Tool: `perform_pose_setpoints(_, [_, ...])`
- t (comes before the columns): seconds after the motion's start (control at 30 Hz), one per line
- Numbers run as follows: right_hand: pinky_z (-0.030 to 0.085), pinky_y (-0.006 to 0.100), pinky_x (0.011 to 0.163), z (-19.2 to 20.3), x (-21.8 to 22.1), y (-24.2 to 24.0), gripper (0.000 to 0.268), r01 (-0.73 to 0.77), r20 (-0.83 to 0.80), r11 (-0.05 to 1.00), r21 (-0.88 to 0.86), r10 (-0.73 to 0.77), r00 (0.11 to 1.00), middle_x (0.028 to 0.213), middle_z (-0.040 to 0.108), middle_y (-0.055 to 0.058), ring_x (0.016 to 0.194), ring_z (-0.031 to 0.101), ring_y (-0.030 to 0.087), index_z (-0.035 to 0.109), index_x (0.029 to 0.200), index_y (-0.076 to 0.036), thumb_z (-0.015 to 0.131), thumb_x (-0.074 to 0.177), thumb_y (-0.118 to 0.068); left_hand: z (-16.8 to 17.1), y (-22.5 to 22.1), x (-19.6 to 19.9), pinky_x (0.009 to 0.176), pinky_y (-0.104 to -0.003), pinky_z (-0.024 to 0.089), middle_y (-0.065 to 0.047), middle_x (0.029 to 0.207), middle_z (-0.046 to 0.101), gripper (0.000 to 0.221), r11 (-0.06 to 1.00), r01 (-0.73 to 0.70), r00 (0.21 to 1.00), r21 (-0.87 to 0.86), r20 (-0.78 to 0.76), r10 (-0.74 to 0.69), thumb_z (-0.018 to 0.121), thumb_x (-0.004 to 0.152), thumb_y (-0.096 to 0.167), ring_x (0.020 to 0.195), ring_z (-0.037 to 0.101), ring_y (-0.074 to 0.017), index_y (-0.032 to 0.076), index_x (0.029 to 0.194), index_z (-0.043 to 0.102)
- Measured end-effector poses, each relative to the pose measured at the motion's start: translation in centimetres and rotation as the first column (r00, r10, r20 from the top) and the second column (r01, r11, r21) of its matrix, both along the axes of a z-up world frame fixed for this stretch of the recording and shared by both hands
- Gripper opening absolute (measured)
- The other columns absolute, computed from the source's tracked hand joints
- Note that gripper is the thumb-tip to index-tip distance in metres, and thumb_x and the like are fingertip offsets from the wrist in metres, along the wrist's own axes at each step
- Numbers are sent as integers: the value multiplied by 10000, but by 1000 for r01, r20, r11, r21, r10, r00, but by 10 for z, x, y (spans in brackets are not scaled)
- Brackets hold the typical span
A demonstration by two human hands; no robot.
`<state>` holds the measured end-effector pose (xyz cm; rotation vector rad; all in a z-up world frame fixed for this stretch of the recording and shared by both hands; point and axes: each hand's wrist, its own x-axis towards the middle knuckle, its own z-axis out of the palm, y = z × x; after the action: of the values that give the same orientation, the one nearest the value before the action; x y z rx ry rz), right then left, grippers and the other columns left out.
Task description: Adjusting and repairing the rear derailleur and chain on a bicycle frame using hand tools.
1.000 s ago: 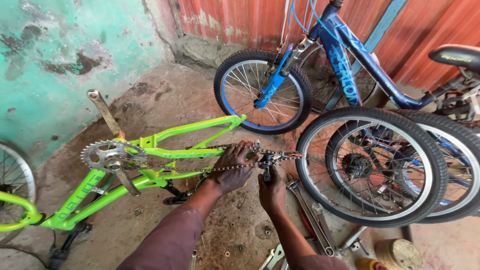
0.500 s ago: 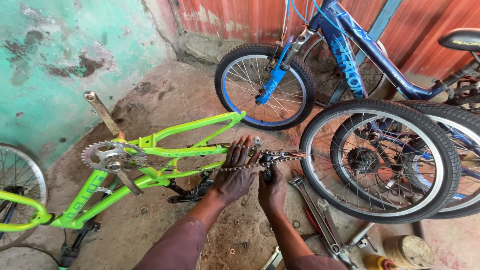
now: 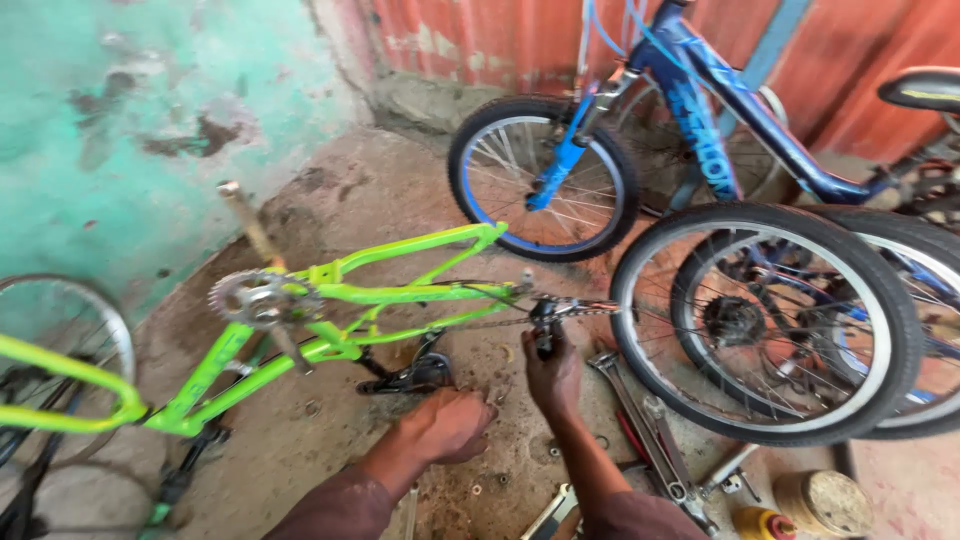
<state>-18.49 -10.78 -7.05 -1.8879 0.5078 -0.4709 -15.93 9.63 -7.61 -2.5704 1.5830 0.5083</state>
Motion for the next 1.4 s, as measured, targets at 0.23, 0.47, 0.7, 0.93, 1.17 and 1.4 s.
perform_pose_setpoints(0.23, [488,364,654,80,5,1,311,44,-72,996,74,-39,997,811,680,75,681,586,217,675,986,-45,663,934,-351,166,-3,-70,857,-488,516,-134,958,584,413,938,-196,980,-285,-25,197,467,1018,474,805,610,-312,86,1121,561])
perform_pose_setpoints(0.47, [372,287,502,140,-18,8,171,-68,-154,859,508,168,974,723,513,26,592,451,137,589,931,-65,694,968,-194,177,1,-99,772,-453,613,-106,1109,682,407,797,-576,806,-179,-289,517,617,984,413,796,685,-240,128,1272,654])
perform_pose_setpoints(0.7, [515,266,435,134,-47,34,183,-88,-174,905,416,174,969,692,566,84,539,595,193,634,973,-42,738,890,-167,104,-14,-20,790,-491,598,-128,1000,741,434,583,-642,762,-497,-328,559,443,1009,484,992,730,-369,200,1154,737])
perform_pose_setpoints(0.93, [521,400,666,143,-47,51,202,-217,-154,967,130,236,959,787,635,129,754,632,257,663,949,-114,744,896,-292,142,-30,-18,845,-471,569,-136,1022,763,554,180,-890,445,-419,-709,547,503,971,617,1030,732,-333,128,1094,735])
perform_pose_setpoints(1.17, [481,255,410,164,-33,-17,156,-205,43,948,242,200,979,651,598,120,494,590,193,669,994,-45,725,956,-186,187,-4,-41,839,-533,564,-197,1007,754,386,248,-856,510,-454,-660,552,543,987,418,1028,712,-426,93,1065,736])
perform_pose_setpoints(1.4, [551,288,517,179,-24,-43,171,-162,72,945,284,147,986,758,603,121,620,633,189,667,1020,-17,700,993,-183,168,19,-51,834,-528,594,-173,1033,723,242,449,-772,631,-450,-457,627,562,982,328,996,721,-431,152,1050,713])
